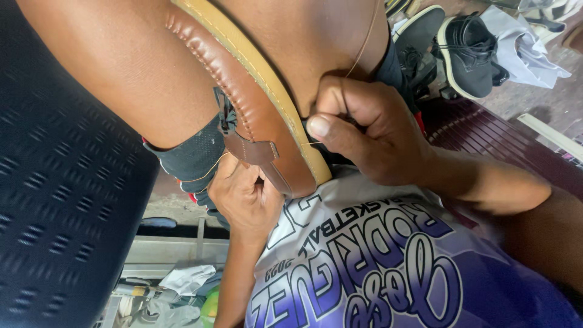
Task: The person hand-sews a brown leather shoe using a needle and thread. They repeatedly push the needle through the shoe's sole and strap, pull the thread tight, and continue stitching along the edge. The shoe is held between the legs while the person works.
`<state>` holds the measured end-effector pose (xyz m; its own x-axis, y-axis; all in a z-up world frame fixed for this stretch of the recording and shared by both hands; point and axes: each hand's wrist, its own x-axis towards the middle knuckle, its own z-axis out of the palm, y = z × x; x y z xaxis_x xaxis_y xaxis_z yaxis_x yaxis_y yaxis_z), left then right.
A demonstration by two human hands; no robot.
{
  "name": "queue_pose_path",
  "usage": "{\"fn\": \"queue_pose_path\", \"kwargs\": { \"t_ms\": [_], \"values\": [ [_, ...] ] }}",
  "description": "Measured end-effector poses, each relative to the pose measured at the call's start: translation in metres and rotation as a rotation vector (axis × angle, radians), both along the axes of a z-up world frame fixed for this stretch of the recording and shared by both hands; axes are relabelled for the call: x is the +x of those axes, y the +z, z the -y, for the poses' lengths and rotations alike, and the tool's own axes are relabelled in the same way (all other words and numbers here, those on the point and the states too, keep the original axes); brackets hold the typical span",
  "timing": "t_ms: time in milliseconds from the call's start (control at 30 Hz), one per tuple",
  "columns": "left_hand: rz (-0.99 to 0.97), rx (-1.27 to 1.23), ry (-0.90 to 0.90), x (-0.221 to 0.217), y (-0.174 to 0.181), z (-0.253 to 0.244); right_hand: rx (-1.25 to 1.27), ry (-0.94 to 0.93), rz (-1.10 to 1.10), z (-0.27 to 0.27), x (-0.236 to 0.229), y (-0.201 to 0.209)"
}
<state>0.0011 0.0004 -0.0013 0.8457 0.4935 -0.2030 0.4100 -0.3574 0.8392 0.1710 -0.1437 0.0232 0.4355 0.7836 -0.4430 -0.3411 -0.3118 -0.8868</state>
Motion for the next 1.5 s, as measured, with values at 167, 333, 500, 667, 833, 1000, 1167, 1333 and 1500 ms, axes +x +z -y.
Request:
{"fn": "queue_pose_path", "kwargs": {
  "t_ms": [167,333,500,667,833,1000,1167,1333,1500],
  "values": [
    [-0.023,0.005,0.023,0.000,0.000,0.001,-0.053,-0.117,-0.199,0.002,0.007,0.004],
    [-0.097,-0.418,0.217,0.002,0.020,-0.008,-0.003,-0.108,-0.087,0.017,0.012,0.012],
    [-0.072,-0.432,0.088,0.001,0.031,-0.002,-0.151,-0.100,0.356,0.053,0.024,0.019],
    [-0.134,-0.250,0.048,0.006,0.027,0.009,-0.134,0.137,0.858,0.074,0.026,0.029],
    [-0.118,-0.373,0.100,0.002,0.027,0.011,-0.041,0.317,0.890,0.051,-0.002,0.006],
    [-0.128,-0.366,0.102,0.001,0.026,0.010,-0.100,0.318,0.875,0.041,-0.010,0.013],
    [-0.115,-0.414,0.112,0.001,0.025,0.009,-0.062,0.317,0.905,0.031,-0.005,0.018],
    [-0.121,-0.406,0.107,0.001,0.024,0.008,-0.123,0.366,0.900,0.023,-0.003,0.025],
    [-0.123,-0.398,0.100,0.001,0.024,0.007,-0.196,0.499,1.059,0.017,-0.004,0.040]
  ]
}}
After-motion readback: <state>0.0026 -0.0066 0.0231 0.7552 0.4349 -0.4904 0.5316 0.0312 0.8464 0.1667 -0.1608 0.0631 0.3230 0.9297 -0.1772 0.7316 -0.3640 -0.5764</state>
